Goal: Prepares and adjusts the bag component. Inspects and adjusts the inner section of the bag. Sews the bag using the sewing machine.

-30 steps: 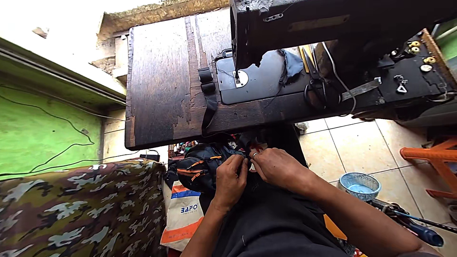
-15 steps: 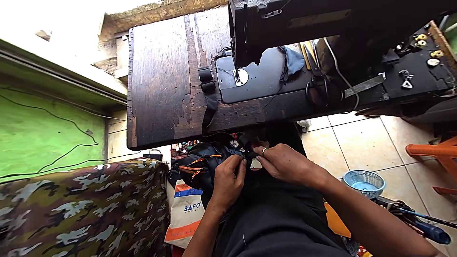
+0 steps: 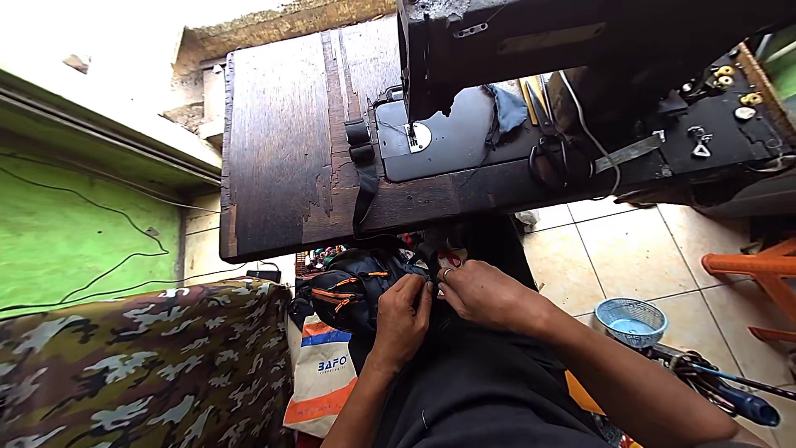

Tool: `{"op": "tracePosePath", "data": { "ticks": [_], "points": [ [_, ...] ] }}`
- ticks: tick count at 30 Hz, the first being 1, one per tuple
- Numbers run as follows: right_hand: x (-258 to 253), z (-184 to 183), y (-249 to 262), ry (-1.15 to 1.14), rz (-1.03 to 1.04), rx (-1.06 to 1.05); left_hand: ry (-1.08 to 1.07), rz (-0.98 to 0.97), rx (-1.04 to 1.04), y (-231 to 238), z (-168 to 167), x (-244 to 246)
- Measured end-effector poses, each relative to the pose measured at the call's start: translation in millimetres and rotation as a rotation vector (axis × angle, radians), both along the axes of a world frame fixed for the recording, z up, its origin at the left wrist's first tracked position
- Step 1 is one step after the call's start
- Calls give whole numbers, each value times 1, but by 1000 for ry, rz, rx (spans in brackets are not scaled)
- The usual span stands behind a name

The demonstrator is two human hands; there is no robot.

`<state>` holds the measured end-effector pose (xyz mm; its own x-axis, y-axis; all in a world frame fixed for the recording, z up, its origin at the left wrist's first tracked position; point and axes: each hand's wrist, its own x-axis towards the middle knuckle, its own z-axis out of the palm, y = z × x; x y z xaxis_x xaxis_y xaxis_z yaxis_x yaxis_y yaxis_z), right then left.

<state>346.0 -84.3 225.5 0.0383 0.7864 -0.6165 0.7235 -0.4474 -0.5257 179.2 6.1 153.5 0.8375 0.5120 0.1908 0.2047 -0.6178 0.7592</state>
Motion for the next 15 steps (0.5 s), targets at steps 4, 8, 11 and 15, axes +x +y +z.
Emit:
{"op": "tracePosePath", "data": {
  "ticks": [4, 8, 11, 15],
  "points": [
    [-7, 7, -3, -49, 21, -20, -13, 11, -6, 2, 2, 1],
    [-22, 8, -4, -202, -3, -96, 0, -65, -19, -2, -3, -1],
    [-22, -16, -11, -275, -38, 59, 29, -87, -44, 2, -5, -1],
    [-6, -37, -24, -94, -65, 285, 72, -89, -117, 12, 2, -2]
  ]
}}
